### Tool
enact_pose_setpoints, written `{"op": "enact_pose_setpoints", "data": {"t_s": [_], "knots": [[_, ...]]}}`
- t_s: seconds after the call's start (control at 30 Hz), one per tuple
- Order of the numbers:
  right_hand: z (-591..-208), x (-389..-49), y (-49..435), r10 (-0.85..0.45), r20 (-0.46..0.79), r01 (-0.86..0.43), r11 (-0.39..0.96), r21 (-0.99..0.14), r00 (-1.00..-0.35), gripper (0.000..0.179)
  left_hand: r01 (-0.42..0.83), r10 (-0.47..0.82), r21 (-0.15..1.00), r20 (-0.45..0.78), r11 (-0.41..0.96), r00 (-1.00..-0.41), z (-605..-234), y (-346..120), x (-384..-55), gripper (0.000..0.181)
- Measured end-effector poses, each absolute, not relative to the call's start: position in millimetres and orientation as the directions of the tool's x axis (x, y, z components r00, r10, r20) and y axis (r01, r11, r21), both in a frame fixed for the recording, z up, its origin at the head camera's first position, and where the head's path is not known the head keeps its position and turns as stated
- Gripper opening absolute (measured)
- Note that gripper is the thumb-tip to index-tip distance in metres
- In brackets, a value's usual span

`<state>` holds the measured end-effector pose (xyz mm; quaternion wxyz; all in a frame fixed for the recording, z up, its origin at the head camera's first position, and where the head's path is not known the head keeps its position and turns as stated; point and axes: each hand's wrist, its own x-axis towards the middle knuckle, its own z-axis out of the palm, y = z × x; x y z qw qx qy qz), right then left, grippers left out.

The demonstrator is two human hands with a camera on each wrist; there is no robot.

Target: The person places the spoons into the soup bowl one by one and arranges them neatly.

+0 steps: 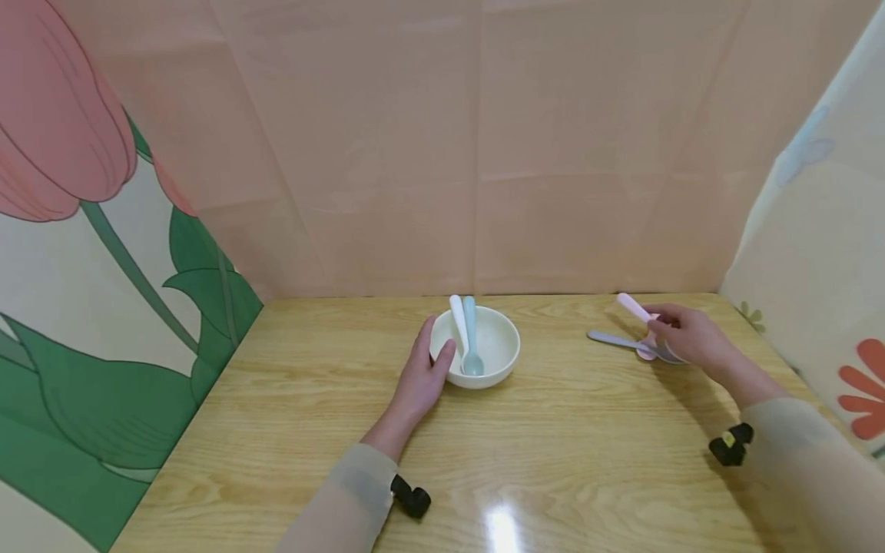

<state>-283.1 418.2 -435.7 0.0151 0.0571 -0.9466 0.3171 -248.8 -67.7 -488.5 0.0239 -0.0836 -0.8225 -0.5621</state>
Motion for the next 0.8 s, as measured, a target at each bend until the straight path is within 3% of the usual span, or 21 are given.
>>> {"op": "enact_pose_setpoints", "data": {"t_s": [0.8], "knots": [[-420.0, -275.8, 378.9, 0.008, 0.155, -0.114, 0.638, -0.762, -0.988, 0.057, 0.164, 0.112, 0.922, 0.133, 0.351, -0.985, -486.6, -68.8, -247.4, 0.078]]}}
